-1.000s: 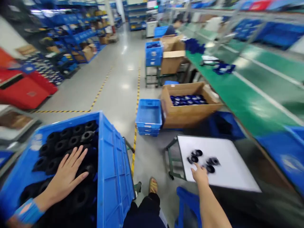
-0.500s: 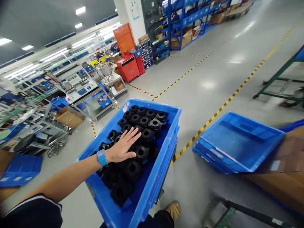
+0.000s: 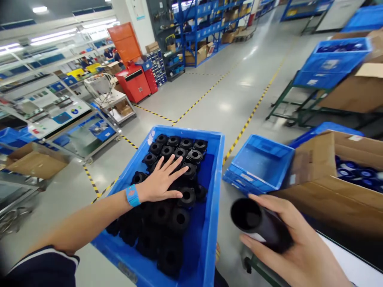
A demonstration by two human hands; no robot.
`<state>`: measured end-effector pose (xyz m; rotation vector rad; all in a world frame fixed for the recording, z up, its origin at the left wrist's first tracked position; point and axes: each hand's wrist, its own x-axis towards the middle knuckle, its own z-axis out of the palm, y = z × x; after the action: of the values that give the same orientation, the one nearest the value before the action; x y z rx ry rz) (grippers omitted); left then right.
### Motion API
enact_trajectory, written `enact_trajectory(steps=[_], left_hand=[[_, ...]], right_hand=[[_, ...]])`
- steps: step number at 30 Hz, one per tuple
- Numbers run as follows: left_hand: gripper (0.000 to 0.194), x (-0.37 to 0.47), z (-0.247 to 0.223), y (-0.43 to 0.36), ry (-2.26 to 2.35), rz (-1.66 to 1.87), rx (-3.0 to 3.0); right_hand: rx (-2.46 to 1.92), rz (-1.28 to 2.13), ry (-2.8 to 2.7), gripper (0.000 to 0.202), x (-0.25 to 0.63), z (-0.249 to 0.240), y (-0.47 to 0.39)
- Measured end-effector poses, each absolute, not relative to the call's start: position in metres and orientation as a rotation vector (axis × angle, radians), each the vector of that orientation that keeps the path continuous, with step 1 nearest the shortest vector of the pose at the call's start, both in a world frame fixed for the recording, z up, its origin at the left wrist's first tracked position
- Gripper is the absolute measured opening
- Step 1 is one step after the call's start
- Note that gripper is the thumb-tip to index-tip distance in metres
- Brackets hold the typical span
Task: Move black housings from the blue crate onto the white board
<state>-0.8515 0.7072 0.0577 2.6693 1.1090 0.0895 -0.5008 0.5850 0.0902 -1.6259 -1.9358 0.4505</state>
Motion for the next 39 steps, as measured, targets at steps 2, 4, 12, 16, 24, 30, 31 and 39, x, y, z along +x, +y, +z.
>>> enact_trajectory(steps=[2, 4, 12, 16, 24, 30, 31, 39], left_hand=[[0.092, -0.853, 0.051, 0.722, 1.049, 0.047, 2.671], [0.092, -0.856, 0.043, 0.729, 0.99, 0.015, 2.668], [0.091, -0.852, 0.038, 0.718, 0.842, 0.209, 2.753], [0.074, -0.856, 0.046, 0.7, 0.512, 0.119, 2.733], [0.088, -0.882, 0.052, 0.695, 0.503, -0.044, 2.63], [0.095, -0.884, 0.05, 0.697, 0.549, -0.046, 2.614], [0.097, -0.884, 0.049, 0.696, 0.545, -0.05, 2.611], [0.101, -0.884, 0.041, 0.69, 0.525, 0.009, 2.649]], right_hand=[[-1.604, 0.416, -1.978, 0.054, -0.536, 0.113, 0.606], [-1.534, 0.346, -2.118, 0.045, -0.568, 0.13, 0.629], [-1.72, -0.121, -2.753, 0.038, -0.629, 0.115, 0.684], [-1.724, -0.174, -2.871, 0.035, -0.644, 0.105, 0.687], [-1.911, 0.196, -2.914, 0.054, -0.652, 0.093, 0.689], [-1.932, -0.002, -2.932, 0.033, -0.663, 0.078, 0.683], [-1.962, -0.004, -2.92, 0.032, -0.663, 0.078, 0.683], [-1.933, 0.246, -2.928, 0.043, -0.645, 0.098, 0.694]])
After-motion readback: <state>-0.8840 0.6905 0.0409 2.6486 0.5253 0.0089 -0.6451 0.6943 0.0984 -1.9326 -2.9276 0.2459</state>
